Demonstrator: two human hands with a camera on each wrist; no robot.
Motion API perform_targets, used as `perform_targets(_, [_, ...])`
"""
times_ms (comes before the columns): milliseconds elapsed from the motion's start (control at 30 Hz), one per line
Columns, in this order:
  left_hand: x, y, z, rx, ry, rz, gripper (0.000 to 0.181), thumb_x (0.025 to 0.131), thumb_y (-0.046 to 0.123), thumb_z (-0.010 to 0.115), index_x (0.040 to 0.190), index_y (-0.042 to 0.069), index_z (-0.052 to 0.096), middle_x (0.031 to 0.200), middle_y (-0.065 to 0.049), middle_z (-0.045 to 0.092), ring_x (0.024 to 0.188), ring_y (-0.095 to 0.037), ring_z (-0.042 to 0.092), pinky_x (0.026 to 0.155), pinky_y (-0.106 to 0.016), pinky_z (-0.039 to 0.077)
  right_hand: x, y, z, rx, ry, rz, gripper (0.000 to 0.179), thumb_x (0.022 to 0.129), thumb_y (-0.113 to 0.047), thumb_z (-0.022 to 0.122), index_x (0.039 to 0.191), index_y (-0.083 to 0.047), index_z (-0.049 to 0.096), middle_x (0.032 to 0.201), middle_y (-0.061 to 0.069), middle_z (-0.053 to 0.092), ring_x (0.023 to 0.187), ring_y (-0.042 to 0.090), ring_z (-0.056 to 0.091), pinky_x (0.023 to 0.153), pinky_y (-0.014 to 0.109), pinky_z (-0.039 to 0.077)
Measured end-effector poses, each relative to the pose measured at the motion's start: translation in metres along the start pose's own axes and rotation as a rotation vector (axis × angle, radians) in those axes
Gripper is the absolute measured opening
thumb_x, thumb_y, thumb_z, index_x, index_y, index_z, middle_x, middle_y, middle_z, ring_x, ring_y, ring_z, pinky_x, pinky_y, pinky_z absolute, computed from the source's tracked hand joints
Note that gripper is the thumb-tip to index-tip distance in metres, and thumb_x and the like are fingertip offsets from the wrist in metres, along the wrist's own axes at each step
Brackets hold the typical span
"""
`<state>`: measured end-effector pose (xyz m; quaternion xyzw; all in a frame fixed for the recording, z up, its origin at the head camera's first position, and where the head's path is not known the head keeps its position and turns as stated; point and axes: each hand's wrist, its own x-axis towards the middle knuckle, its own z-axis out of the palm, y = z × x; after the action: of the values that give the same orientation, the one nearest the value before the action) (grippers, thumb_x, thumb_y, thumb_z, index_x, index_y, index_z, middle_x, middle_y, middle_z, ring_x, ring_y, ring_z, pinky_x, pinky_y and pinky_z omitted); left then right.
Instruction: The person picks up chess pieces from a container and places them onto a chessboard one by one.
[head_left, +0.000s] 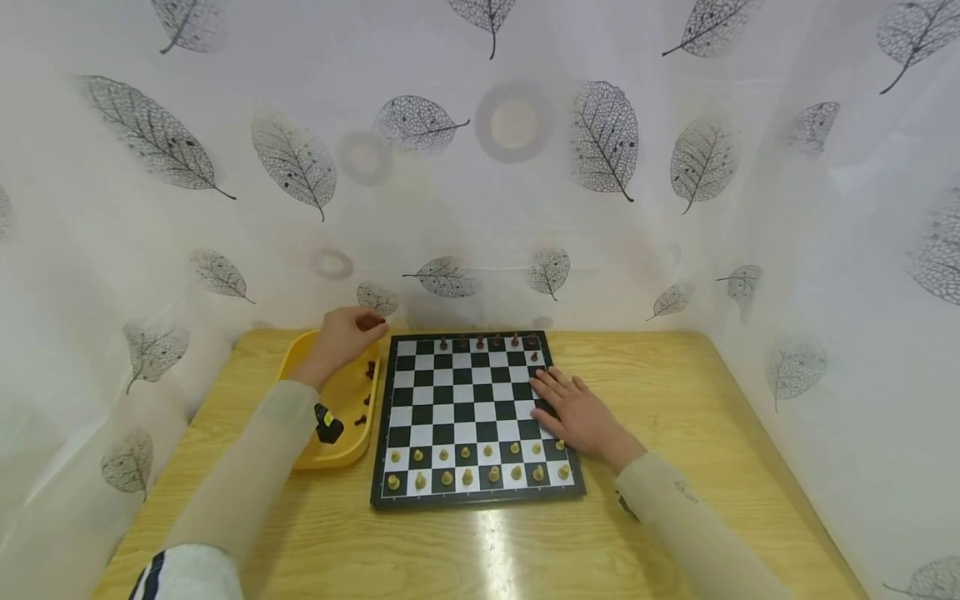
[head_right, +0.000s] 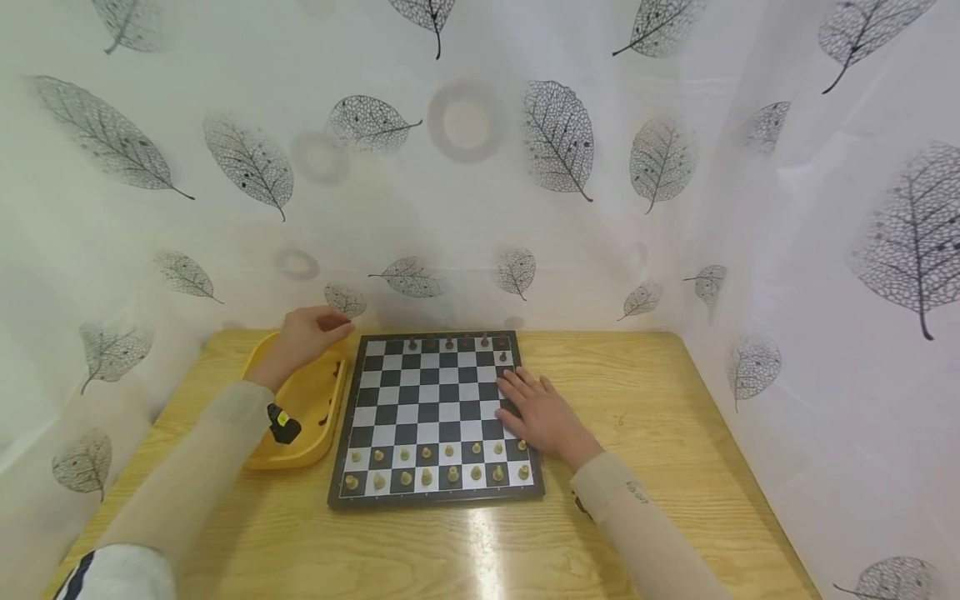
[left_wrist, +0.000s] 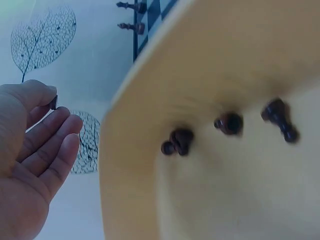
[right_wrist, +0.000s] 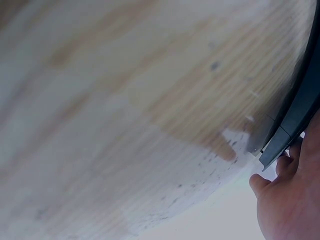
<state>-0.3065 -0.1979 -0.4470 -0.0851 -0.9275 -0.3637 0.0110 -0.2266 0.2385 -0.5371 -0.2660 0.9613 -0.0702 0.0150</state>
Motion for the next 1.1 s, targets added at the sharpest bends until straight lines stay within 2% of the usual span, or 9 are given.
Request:
perform_targets(300, [0.007, 0.021, 0.016, -0.019, -0.028, 0.001, 0.033, 0.103, 0.028, 0.069, 0.126, 0.004, 0.072, 0.118, -0.017, 0.073, 0.103, -0.032, 0.063, 0.093, -0.045, 0.060, -0.001, -0.002, -0.001, 0.005, -0.011, 0.005, 0.070, 0.110, -0.059, 0.037, 0.165, -0.017, 0.036, 0.172, 0.007, 0.033, 0.162, 0.033, 0.025, 0.128, 0.060, 0.026])
perform_targets(600, [0.015, 0.042, 0.033, 0.022, -0.052, 0.078, 0.028, 0.102, 0.032, 0.070, 0.119, 0.010, 0.075, 0.112, -0.012, 0.076, 0.099, -0.029, 0.067, 0.087, -0.043, 0.061, -0.001, 0.000, 0.000, 0.013, -0.001, 0.013, 0.069, 0.110, -0.058, 0.038, 0.165, -0.017, 0.036, 0.172, 0.007, 0.033, 0.162, 0.033, 0.024, 0.129, 0.061, 0.025])
perform_targets(867, [0.020, 0.063, 0.054, 0.022, -0.112, 0.135, 0.025, 0.102, 0.025, 0.069, 0.118, 0.007, 0.076, 0.110, -0.011, 0.077, 0.098, -0.027, 0.069, 0.087, -0.041, 0.061, 0.001, 0.001, 0.000, 0.013, -0.006, 0.011, 0.070, 0.109, -0.059, 0.037, 0.165, -0.017, 0.036, 0.173, 0.006, 0.033, 0.162, 0.032, 0.024, 0.128, 0.062, 0.025])
perform_targets(1100, [0.022, 0.080, 0.068, -0.008, -0.156, 0.124, 0.025, 0.101, 0.026, 0.071, 0.118, 0.010, 0.076, 0.111, -0.009, 0.077, 0.097, -0.024, 0.069, 0.085, -0.038, 0.061, 0.002, 0.002, 0.001, 0.003, -0.016, 0.009, 0.071, 0.109, -0.060, 0.036, 0.166, -0.017, 0.035, 0.173, 0.006, 0.032, 0.163, 0.032, 0.023, 0.128, 0.061, 0.025])
